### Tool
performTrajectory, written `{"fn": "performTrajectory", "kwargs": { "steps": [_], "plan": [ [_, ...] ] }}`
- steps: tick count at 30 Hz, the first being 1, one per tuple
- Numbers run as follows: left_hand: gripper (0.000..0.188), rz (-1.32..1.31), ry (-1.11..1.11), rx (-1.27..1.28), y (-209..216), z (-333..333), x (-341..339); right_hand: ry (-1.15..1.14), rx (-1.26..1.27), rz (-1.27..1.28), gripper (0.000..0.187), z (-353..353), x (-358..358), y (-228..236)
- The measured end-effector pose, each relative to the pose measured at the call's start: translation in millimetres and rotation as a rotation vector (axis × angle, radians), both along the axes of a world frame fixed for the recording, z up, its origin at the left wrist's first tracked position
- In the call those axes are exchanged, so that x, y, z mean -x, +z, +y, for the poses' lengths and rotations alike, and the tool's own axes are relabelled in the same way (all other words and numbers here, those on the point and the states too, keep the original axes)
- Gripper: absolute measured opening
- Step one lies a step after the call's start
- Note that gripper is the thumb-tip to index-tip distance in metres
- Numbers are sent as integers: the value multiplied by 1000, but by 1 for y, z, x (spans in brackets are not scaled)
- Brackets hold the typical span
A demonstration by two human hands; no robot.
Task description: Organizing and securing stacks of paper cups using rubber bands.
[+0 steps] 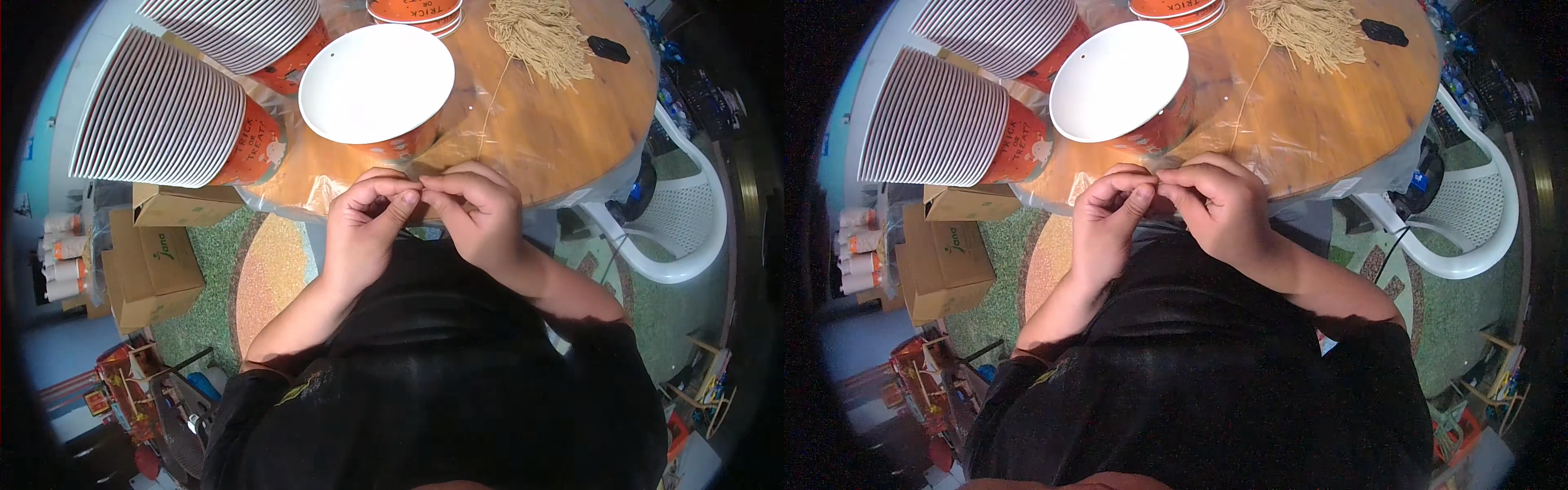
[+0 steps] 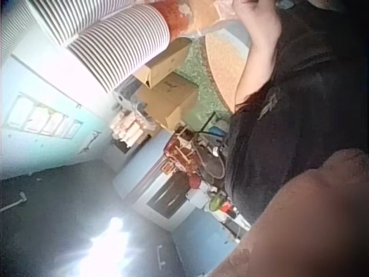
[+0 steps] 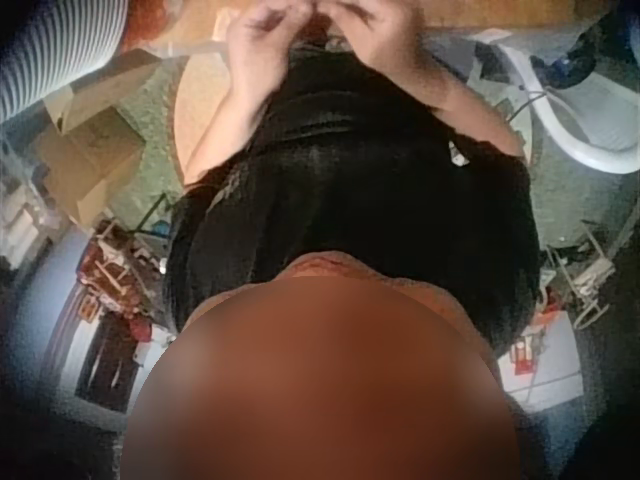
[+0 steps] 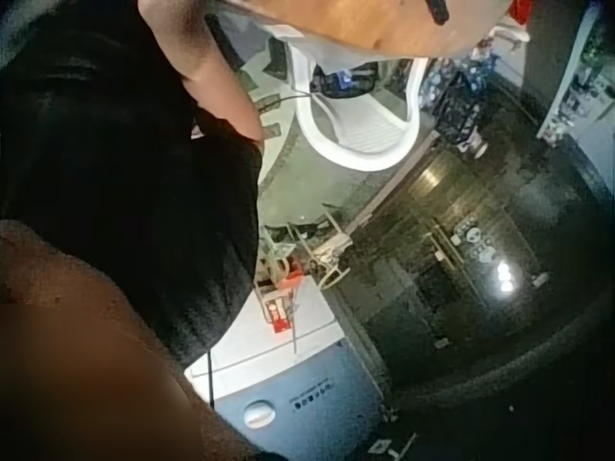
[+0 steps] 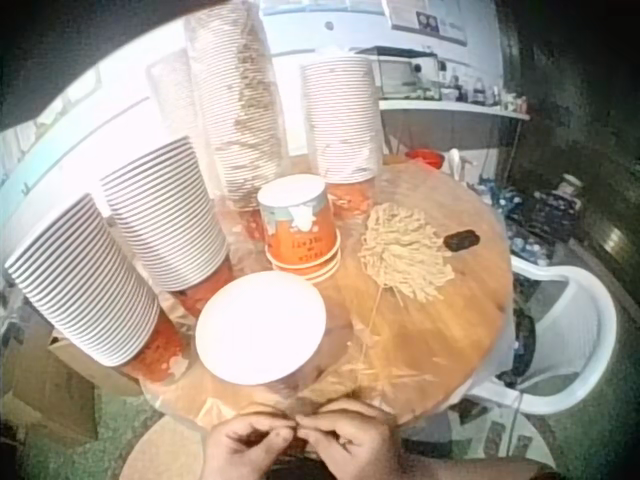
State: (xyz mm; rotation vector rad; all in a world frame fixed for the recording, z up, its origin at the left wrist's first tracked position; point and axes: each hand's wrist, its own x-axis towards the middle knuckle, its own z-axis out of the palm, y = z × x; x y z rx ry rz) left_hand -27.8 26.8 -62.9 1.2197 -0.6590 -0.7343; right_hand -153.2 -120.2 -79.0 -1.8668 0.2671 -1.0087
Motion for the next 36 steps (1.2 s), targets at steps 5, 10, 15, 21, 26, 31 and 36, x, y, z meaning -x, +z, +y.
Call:
{"fn": "performTrajectory", "kwargs": {
  "steps": [5,10,15,21,26,31,36],
  "plan": [
    [7,-39,26,7,2,-3,3,-35,116,-6,8,1,2,9],
    [4,-108,29,29,12,-7,3,17,83,-31,10,-1,4,17],
    [15,-775,188,43,39,-9,-9,-36,-319,-71,8,-2,-2,11],
    [18,-1186,47,-9,110,-55,-61,-22,-378,-171,7,-19,-24,-1],
    [27,-969,-296,-398,114,-74,-90,-63,-357,-165,8,-19,-33,-3],
    [28,-873,-460,-597,113,-79,-93,-148,-368,-234,9,-17,-41,-7],
    [27,-802,-529,-526,110,-79,-99,-147,-371,-237,8,-14,-42,-5]
  ]
}}
